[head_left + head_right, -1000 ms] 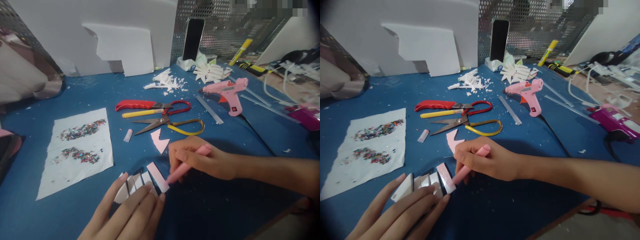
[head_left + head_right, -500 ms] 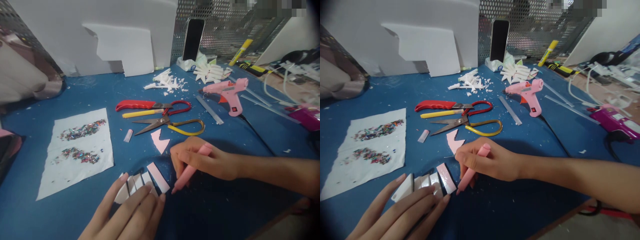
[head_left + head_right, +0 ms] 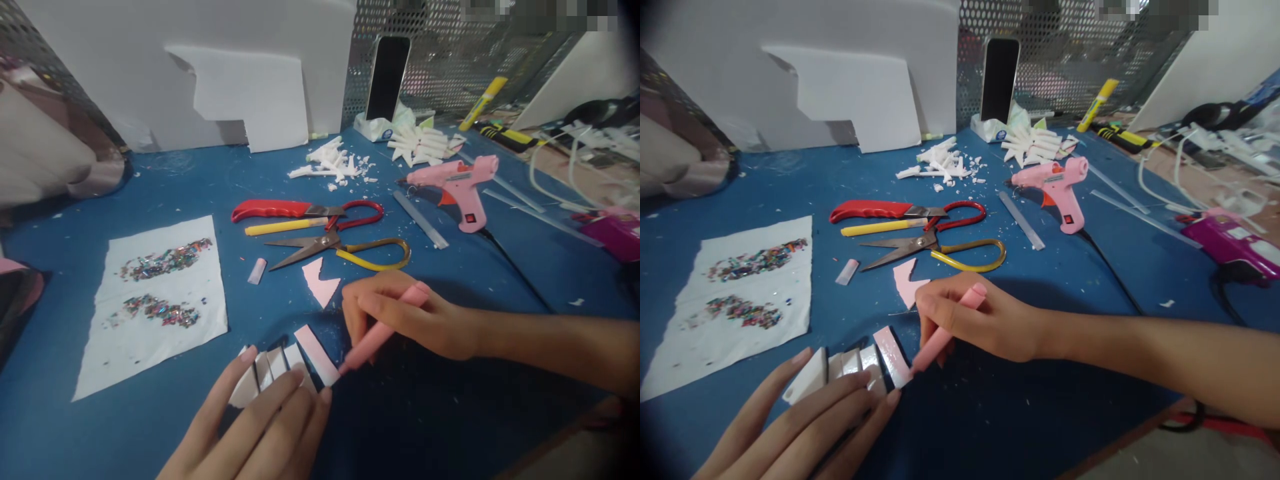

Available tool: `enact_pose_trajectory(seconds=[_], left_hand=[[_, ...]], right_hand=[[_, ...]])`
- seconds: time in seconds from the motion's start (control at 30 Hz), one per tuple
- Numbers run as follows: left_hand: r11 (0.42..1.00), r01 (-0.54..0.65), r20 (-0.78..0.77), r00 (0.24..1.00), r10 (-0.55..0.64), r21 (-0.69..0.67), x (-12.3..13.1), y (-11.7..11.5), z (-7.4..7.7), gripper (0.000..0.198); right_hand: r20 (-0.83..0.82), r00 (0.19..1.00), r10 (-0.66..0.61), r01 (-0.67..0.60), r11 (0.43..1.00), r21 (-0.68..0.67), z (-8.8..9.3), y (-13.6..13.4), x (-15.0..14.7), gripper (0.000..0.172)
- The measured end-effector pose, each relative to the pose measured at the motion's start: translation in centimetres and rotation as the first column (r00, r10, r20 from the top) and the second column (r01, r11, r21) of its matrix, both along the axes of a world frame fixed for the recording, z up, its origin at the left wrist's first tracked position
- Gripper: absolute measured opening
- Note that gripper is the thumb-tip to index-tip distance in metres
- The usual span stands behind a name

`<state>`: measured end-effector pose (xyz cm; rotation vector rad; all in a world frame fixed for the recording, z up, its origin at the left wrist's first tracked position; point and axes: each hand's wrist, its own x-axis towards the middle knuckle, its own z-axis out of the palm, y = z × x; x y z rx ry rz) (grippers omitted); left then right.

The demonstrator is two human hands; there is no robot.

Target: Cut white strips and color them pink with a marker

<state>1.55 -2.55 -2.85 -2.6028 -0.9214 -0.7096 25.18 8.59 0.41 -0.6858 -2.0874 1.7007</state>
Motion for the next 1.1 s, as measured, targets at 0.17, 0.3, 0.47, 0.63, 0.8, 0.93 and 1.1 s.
enact_pose_trajectory(seconds=[0.17, 0.3, 0.47, 0.63, 0.8, 0.93, 1.1], left_hand=[[1.0, -0.004, -0.006, 1.0, 0.004, 0.003, 0.1, 0.13, -0.1, 0.032], [1.0, -0.004, -0.009, 1.0, 0.004, 0.014, 0.15, 0.14, -0.11, 0.03], [1.0, -0.006, -0.01, 1.0, 0.006, 0.011, 0.0, -0.02, -0.06, 0.032], [1.0, -0.006, 0.003, 1.0, 0.006, 0.012, 0.04, -0.03, -0.12, 0.032], [1.0, -0.009, 0.001, 1.0, 0.009, 0.013, 0.08, -0.03, -0.14, 0.03], [1.0, -0.007, 0.009, 1.0, 0.007, 0.022, 0.06, 0.02, -0.14, 0.031], [1.0, -0.004, 0.013, 1.0, 0.003, 0.015, 0.03, -0.01, -0.17, 0.03]], right_hand=[[0.014, 1.0, 0.01, -0.011, 1.0, 0.017, 0.13, -0.08, 0.09, 0.048], [0.013, 1.0, -0.007, 0.006, 0.999, 0.054, 0.2, -0.02, 0.05, 0.047], [0.016, 1.0, -0.017, 0.016, 0.999, 0.045, 0.17, 0.01, 0.02, 0.047], [0.011, 1.0, 0.002, -0.002, 1.0, 0.028, 0.13, -0.1, 0.06, 0.048], [0.017, 1.0, 0.007, -0.007, 0.999, 0.034, 0.15, -0.01, 0.02, 0.048], [0.032, 0.999, 0.007, -0.007, 1.0, 0.016, 0.16, -0.01, -0.06, 0.048], [0.037, 0.999, -0.017, 0.015, 0.999, 0.032, 0.06, -0.1, -0.05, 0.037]])
